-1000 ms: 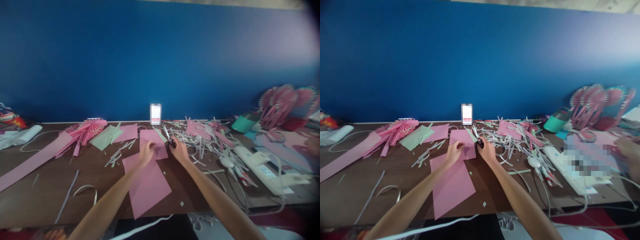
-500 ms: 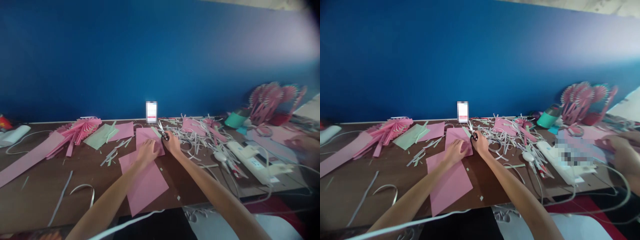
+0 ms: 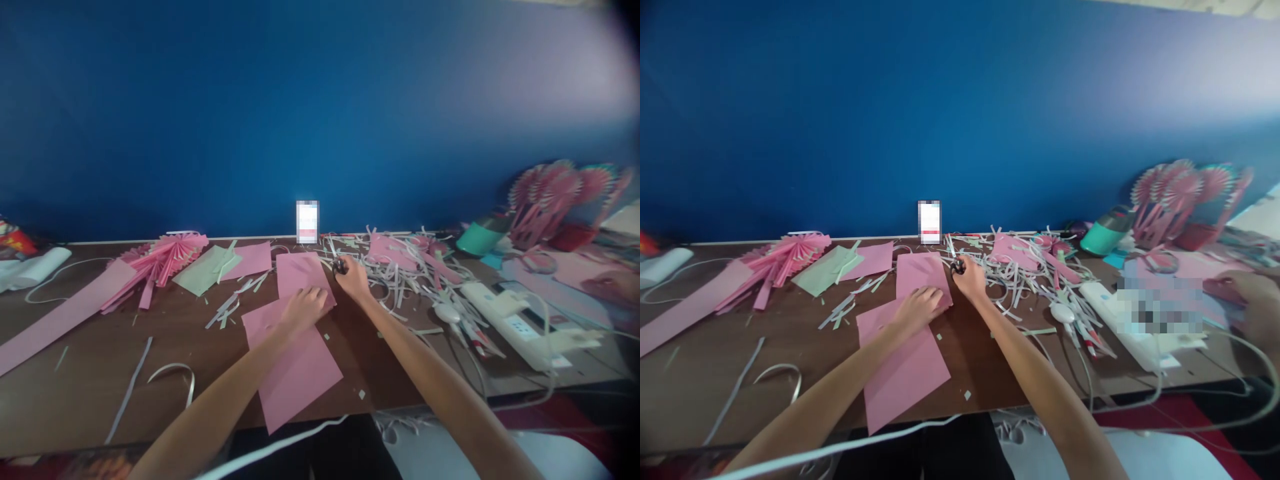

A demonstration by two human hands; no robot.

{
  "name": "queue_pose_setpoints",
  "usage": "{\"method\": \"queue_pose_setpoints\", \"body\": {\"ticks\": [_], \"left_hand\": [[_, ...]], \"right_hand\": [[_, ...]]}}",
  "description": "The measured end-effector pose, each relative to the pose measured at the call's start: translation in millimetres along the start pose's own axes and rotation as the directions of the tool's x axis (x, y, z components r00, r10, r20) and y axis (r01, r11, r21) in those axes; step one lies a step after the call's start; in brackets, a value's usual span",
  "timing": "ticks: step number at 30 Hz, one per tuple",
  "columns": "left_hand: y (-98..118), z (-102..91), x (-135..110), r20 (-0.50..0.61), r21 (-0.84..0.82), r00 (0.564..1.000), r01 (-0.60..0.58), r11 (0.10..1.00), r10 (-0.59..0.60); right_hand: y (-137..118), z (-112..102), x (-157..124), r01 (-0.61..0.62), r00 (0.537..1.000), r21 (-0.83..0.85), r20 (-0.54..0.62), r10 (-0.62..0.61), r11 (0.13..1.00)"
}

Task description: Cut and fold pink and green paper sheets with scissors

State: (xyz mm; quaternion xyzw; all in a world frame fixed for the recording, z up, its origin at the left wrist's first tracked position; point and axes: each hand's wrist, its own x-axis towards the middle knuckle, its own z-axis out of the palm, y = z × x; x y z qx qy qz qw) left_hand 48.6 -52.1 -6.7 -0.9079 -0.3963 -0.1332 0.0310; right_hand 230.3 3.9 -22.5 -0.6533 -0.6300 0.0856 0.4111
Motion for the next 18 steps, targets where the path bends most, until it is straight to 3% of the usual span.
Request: {"method": "queue_pose_setpoints", "body": {"ticks": [4, 7, 9, 10, 13, 15, 17, 18], "left_hand": [[1.3, -3.3, -0.4, 0.036, -0.041, 0.999, 0.036, 0.998, -0.035], [-9.9, -12.4, -0.3, -0.050, -0.182, 0.962, 0.254, 0.950, -0.267], [-26.2, -24.5, 2.0, -0.154, -0.353, 0.881, 0.373, 0.858, -0.447], [-36.6, -31.9, 3.8, -0.218, -0.459, 0.839, 0.364, 0.811, -0.499], [-73.0, -54.0, 9.2, -0.358, -0.765, 0.680, 0.180, 0.619, -0.640], [-96.6, -64.1, 9.2, -0.308, -0.875, 0.576, 0.142, 0.464, -0.757], [-115.2, -67.9, 4.4, -0.207, -0.906, 0.537, 0.210, 0.367, -0.818], [-122.0, -67.2, 0.2, -0.200, -0.883, 0.532, 0.267, 0.387, -0.823]], "right_hand": [[11.6, -7.7, -6.0, 0.002, 0.996, 0.208, -0.084, 0.016, 0.978], [8.3, -10.9, -11.4, 0.035, 0.992, 0.252, -0.123, -0.004, 0.967], [2.6, -13.0, -14.2, 0.058, 0.987, 0.246, -0.159, -0.019, 0.968], [-0.5, -14.0, -15.1, 0.064, 0.983, 0.249, -0.180, -0.018, 0.967], [-6.9, -16.9, -15.7, 0.056, 0.977, 0.319, -0.215, 0.014, 0.946], [-7.9, -18.2, -14.6, 0.038, 0.975, 0.391, -0.216, 0.052, 0.920], [-7.0, -19.2, -12.9, 0.008, 0.978, 0.474, -0.189, 0.093, 0.880], [-6.3, -19.6, -12.0, -0.015, 0.981, 0.529, -0.157, 0.114, 0.849]]}}
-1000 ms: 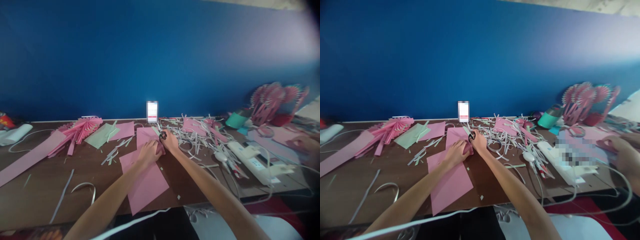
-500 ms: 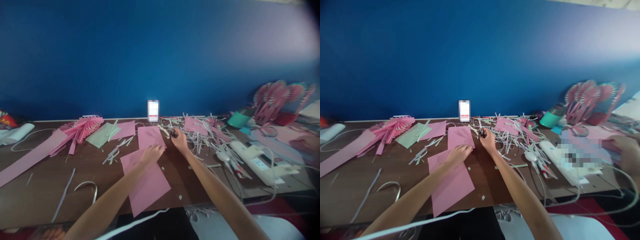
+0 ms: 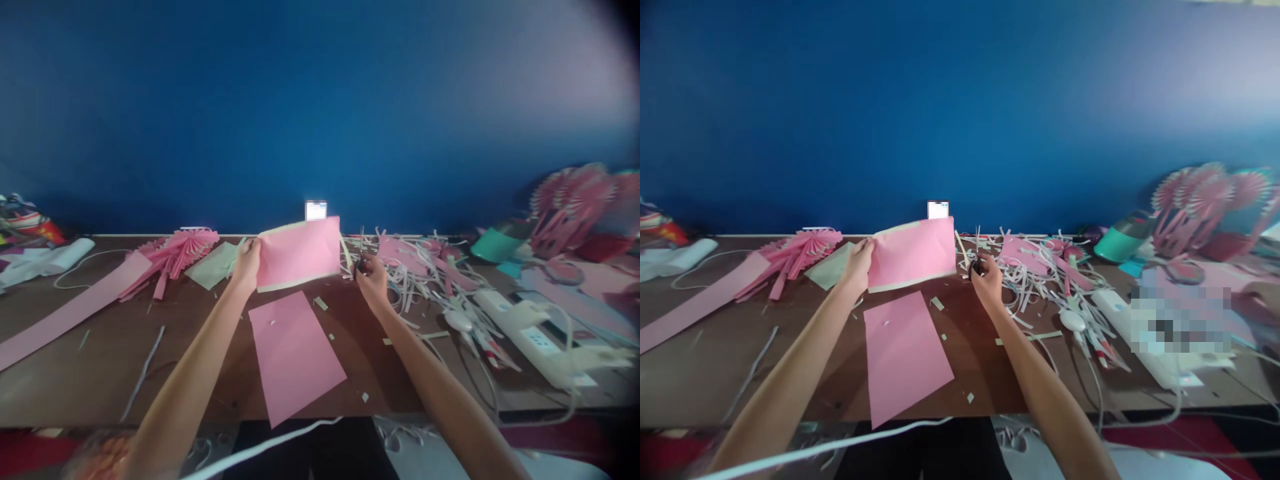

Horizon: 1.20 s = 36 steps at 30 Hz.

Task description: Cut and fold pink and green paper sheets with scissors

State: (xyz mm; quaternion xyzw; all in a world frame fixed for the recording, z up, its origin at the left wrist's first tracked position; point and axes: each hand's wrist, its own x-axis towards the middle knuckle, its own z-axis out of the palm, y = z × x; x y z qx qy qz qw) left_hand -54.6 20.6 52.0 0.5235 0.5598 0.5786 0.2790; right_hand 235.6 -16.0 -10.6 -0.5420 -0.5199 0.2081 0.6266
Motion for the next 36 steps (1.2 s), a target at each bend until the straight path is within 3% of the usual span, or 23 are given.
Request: {"method": "queue_pose_setpoints", "body": {"ticks": [4, 7, 9, 12, 14, 16, 18, 20, 23, 26, 31, 36], "left_hand": [[-25.7, -15.0, -5.0, 0.052, 0.349, 0.997, -0.074, 0.934, 0.059], [-48.1, -19.3, -14.7, 0.204, 0.494, 0.979, -0.097, 0.864, -0.007], [-59.2, -20.9, -19.7, 0.239, 0.523, 0.970, -0.099, 0.846, -0.034], [-60.8, -21.0, -26.2, 0.212, 0.578, 0.977, -0.124, 0.807, -0.002], [-48.9, -17.3, -32.1, 0.219, 0.621, 0.970, -0.225, 0.751, 0.109], [-28.5, -9.5, -39.7, 0.273, 0.598, 0.926, -0.375, 0.708, 0.260], [-5.5, 1.7, -47.8, 0.413, 0.427, 0.849, -0.499, 0.754, 0.329], [12.6, 14.1, -53.8, 0.582, 0.239, 0.759, -0.502, 0.831, 0.292], [21.0, 29.9, -54.7, 0.686, 0.128, 0.700, -0.382, 0.915, 0.197], [8.9, 39.4, -47.9, 0.688, 0.130, 0.714, -0.299, 0.945, 0.131], [-18.4, 47.0, -42.6, 0.551, 0.136, 0.828, -0.213, 0.967, 0.105], [-26.3, 52.9, -50.8, 0.556, 0.093, 0.831, -0.102, 0.990, 0.033]], "right_hand": [[-0.9, -2.1, 3.0, -0.200, 0.975, 0.234, 0.138, 0.171, 0.951], [-4.0, -4.7, 3.4, -0.296, 0.940, 0.252, 0.249, 0.234, 0.921], [-5.9, -6.9, 2.9, -0.312, 0.917, 0.232, 0.326, 0.229, 0.921], [-7.5, -8.5, 2.2, -0.320, 0.872, 0.215, 0.448, 0.198, 0.923], [-7.6, -7.6, 1.7, -0.324, 0.844, 0.206, 0.504, 0.183, 0.923], [-7.7, -5.3, 0.3, -0.327, 0.818, 0.192, 0.547, 0.176, 0.925], [-8.4, -2.5, -2.7, -0.333, 0.790, 0.175, 0.588, 0.173, 0.927], [-10.1, -0.5, -6.8, -0.333, 0.764, 0.177, 0.626, 0.156, 0.926], [-13.6, 0.3, -11.4, -0.323, 0.743, 0.208, 0.659, 0.111, 0.923], [-15.3, -0.5, -10.4, -0.314, 0.751, 0.191, 0.649, 0.121, 0.930], [-10.0, 2.5, -4.1, -0.271, 0.853, 0.239, 0.508, 0.117, 0.932], [0.1, 12.7, -5.2, -0.225, 0.911, 0.196, 0.389, 0.135, 0.955]]}}
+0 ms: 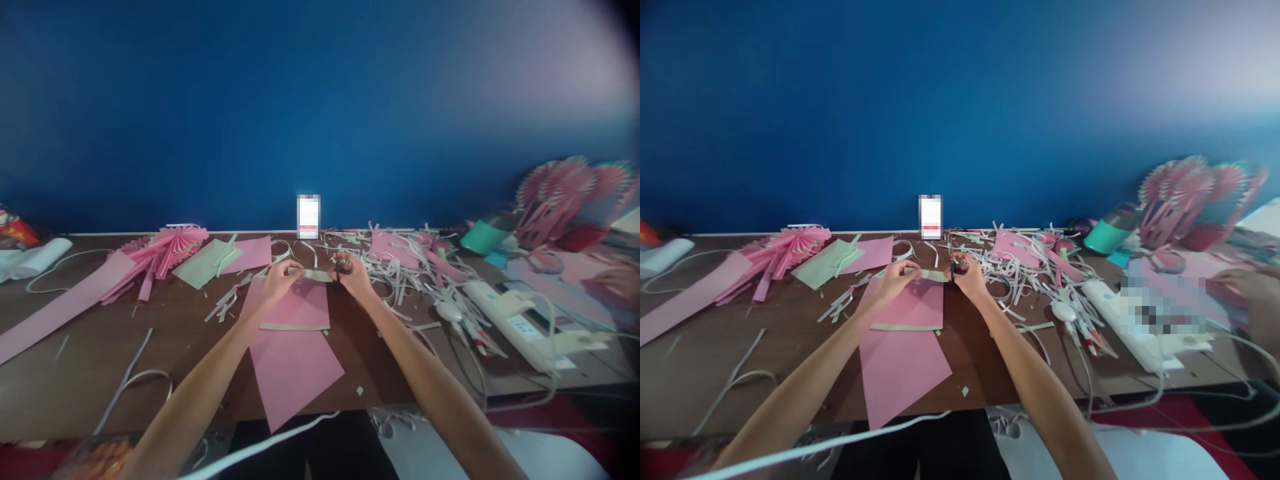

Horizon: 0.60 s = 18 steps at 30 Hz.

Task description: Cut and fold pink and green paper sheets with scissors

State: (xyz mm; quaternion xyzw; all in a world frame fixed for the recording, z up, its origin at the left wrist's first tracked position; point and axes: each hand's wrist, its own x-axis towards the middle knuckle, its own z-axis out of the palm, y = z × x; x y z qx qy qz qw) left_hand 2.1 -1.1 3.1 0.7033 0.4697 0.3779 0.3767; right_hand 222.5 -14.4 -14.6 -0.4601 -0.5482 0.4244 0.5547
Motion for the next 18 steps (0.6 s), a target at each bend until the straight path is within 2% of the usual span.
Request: {"method": "queue_pose_setpoints", "body": {"ticks": [2, 6, 9, 11, 15, 18], "left_hand": [[0.2, 0.8, -1.5, -0.034, 0.050, 0.999, -0.035, 0.998, 0.037], [-2.6, -7.0, -4.5, -0.122, 0.334, 0.982, -0.095, 0.938, 0.143], [-8.2, -16.1, -7.4, -0.032, 0.519, 0.988, -0.111, 0.848, 0.149], [-11.4, -21.2, -8.9, 0.037, 0.574, 0.991, -0.127, 0.809, 0.129], [-12.1, -27.5, -10.1, 0.171, 0.543, 0.979, -0.189, 0.818, 0.113], [-9.9, -29.9, -10.9, 0.206, 0.506, 0.971, -0.209, 0.837, 0.118]], "right_hand": [[4.5, 1.2, 1.1, -0.002, 0.999, -0.061, -0.050, -0.001, 0.998], [9.9, -5.1, 5.1, -0.010, 0.997, -0.094, -0.081, 0.002, 0.996], [9.7, -12.9, 8.9, -0.023, 0.997, -0.076, -0.072, 0.018, 0.997], [8.3, -16.7, 10.7, -0.027, 0.997, -0.064, -0.068, 0.022, 0.998], [5.1, -20.0, 9.9, -0.052, 0.998, -0.006, -0.025, 0.052, 0.999], [3.4, -20.4, 5.5, -0.076, 0.997, 0.009, 0.007, 0.076, 0.997]]}}
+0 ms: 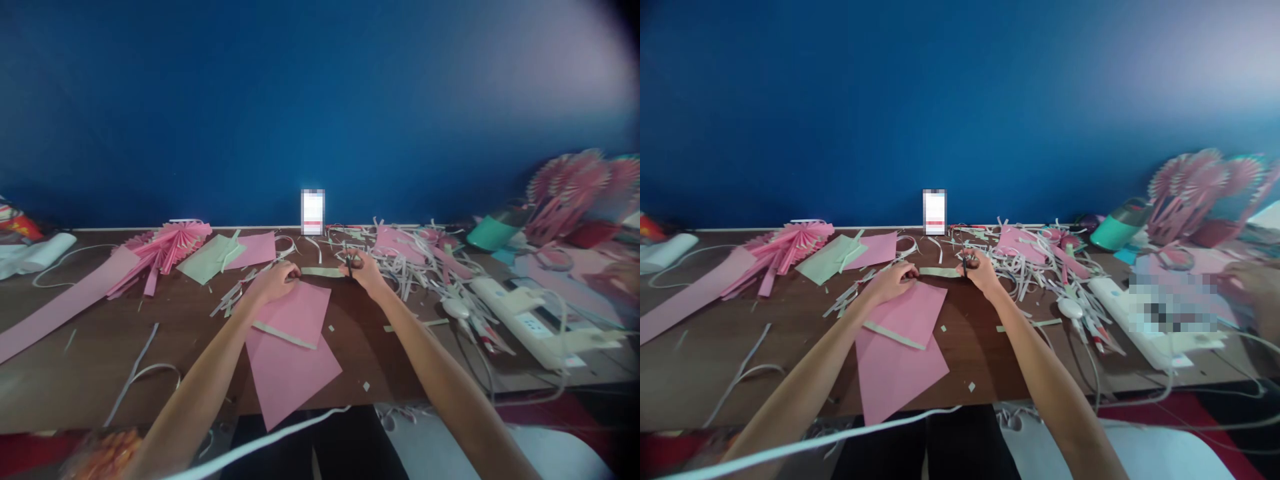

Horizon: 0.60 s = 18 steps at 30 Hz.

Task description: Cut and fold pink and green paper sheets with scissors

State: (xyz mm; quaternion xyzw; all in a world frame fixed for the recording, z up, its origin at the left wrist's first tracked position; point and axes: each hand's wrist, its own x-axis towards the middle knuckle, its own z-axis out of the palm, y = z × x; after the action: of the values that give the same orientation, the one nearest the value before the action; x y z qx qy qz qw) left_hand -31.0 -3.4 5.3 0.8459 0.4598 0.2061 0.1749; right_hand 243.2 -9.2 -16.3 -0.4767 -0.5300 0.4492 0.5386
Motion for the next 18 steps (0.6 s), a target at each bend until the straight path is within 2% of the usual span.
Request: {"method": "queue_pose_setpoints", "body": {"ticks": [7, 10, 15, 18], "left_hand": [[1.8, 0.8, -1.1, -0.022, -0.018, 0.999, 0.048, 0.999, -0.048], [3.0, 1.7, -1.1, -0.059, -0.005, 0.997, 0.049, 0.999, -0.050], [1.8, 2.2, -0.9, -0.086, 0.020, 0.990, 0.116, 0.993, -0.114], [-2.5, 5.8, 1.0, -0.104, -0.001, 0.989, 0.107, 0.994, -0.106]], "right_hand": [[-1.2, 2.2, -10.0, -0.086, 0.995, -0.014, -0.046, 0.085, 0.996], [-1.9, 2.3, -12.0, -0.091, 0.995, -0.019, -0.044, 0.090, 0.996], [-3.3, 4.7, -18.1, -0.100, 0.994, -0.025, -0.056, 0.098, 0.995], [-4.6, 7.6, -23.6, -0.074, 0.995, -0.036, -0.074, 0.071, 0.997]]}}
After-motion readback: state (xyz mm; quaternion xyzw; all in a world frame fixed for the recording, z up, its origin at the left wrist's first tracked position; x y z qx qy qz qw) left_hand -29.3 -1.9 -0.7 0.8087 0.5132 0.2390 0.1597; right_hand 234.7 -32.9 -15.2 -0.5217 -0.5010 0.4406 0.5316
